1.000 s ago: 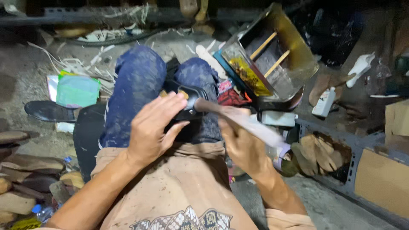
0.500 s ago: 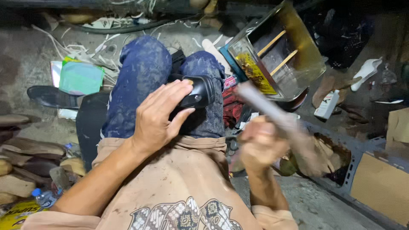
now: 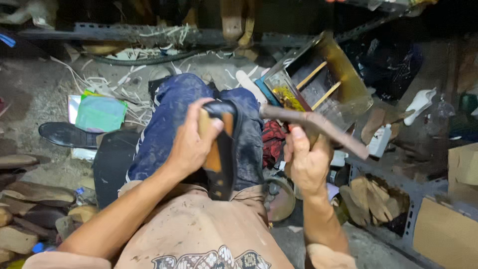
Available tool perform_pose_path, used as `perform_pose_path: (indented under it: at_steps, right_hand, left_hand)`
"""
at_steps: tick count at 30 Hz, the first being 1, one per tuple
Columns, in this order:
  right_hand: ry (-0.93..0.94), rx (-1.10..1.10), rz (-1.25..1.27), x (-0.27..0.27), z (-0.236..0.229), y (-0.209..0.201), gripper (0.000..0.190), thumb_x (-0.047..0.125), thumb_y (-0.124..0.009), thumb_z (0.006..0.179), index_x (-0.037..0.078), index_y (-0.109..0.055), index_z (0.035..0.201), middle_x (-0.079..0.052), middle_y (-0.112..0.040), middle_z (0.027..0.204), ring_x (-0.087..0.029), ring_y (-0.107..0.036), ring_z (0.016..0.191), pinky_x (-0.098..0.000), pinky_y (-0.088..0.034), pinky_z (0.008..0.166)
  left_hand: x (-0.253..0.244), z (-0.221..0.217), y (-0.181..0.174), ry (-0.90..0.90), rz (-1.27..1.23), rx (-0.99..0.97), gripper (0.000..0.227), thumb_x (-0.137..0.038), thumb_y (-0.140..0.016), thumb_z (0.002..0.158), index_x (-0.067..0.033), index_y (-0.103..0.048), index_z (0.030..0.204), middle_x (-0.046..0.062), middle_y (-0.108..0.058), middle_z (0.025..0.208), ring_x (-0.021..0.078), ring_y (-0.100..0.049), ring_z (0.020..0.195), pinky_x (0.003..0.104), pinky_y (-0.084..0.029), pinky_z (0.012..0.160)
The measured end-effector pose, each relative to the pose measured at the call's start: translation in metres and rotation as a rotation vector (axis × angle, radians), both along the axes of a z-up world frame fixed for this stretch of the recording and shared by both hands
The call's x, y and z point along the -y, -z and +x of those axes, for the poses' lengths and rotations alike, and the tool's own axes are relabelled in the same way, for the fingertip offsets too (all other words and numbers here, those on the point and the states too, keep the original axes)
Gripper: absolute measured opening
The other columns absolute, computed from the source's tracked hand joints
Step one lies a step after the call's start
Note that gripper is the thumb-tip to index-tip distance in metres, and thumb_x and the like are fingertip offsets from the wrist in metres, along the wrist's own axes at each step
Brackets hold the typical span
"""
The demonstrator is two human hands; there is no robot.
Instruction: The person assembles leather shoes by using a hammer to secure the leather upper onto a wooden shoe last and sole, turning the shoe to reach different sides and sections.
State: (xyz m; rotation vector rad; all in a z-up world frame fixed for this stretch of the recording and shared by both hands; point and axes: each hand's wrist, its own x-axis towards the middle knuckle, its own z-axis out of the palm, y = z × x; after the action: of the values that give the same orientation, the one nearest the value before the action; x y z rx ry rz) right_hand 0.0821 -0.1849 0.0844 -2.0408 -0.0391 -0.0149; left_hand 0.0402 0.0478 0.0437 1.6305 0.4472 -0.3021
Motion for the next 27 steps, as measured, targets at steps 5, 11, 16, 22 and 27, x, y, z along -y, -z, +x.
perform_pose_path:
  at_steps: [5,11,16,22,27]
  right_hand:
    - [0.272,-0.021,0.125,-0.013,0.027,-0.02,0.038,0.03,-0.054,0.106,0.0,-0.058,0.082,-0.011,-0.052,0.052,-0.018,-0.05,0.034,-0.031,-0.045,0.032]
    - [-0.219,-0.163,-0.165,-0.057,0.035,-0.028,0.035,0.017,-0.063,0.103,0.003,-0.058,0.071,-0.016,-0.053,0.051,-0.027,-0.052,0.043,-0.0374,-0.047,0.044]
    - [0.024,-0.002,-0.063,-0.056,0.045,-0.025,0.046,0.03,-0.046,0.113,0.011,-0.064,0.075,-0.003,-0.054,0.049,-0.013,-0.053,0.042,-0.0242,-0.048,0.052]
    - [-0.35,-0.075,-0.226,-0.049,0.035,-0.013,0.035,0.02,-0.056,0.106,0.003,-0.059,0.076,-0.016,-0.053,0.054,-0.029,-0.057,0.046,-0.0431,-0.05,0.051]
    - [0.082,0.156,0.081,-0.056,0.003,0.019,0.043,0.027,-0.05,0.107,0.004,-0.052,0.071,-0.01,-0.045,0.051,-0.023,-0.049,0.038,-0.0325,-0.044,0.04]
  left_hand:
    - [-0.006,-0.005,0.011,-0.046,-0.01,0.074,0.06,-0.048,-0.055,0.095,-0.0188,-0.044,0.147,0.036,-0.065,0.119,0.0613,-0.06,0.109,0.066,-0.046,0.093]
    - [-0.011,-0.004,0.025,-0.064,0.018,0.065,0.06,-0.047,-0.055,0.094,-0.0213,-0.046,0.146,0.029,-0.07,0.112,0.055,-0.066,0.104,0.063,-0.05,0.087]
    - [-0.013,-0.004,0.027,-0.078,0.036,0.131,0.059,-0.046,-0.056,0.095,-0.0189,-0.046,0.147,0.029,-0.069,0.111,0.055,-0.066,0.103,0.063,-0.05,0.086]
    - [-0.013,-0.003,0.025,-0.078,0.017,0.053,0.06,-0.048,-0.055,0.093,-0.0222,-0.046,0.146,0.028,-0.07,0.11,0.0563,-0.065,0.102,0.064,-0.05,0.084]
    - [-0.014,0.001,0.021,-0.068,-0.004,0.008,0.064,-0.047,-0.054,0.09,-0.0168,-0.047,0.146,0.033,-0.07,0.105,0.0592,-0.065,0.101,0.067,-0.05,0.087]
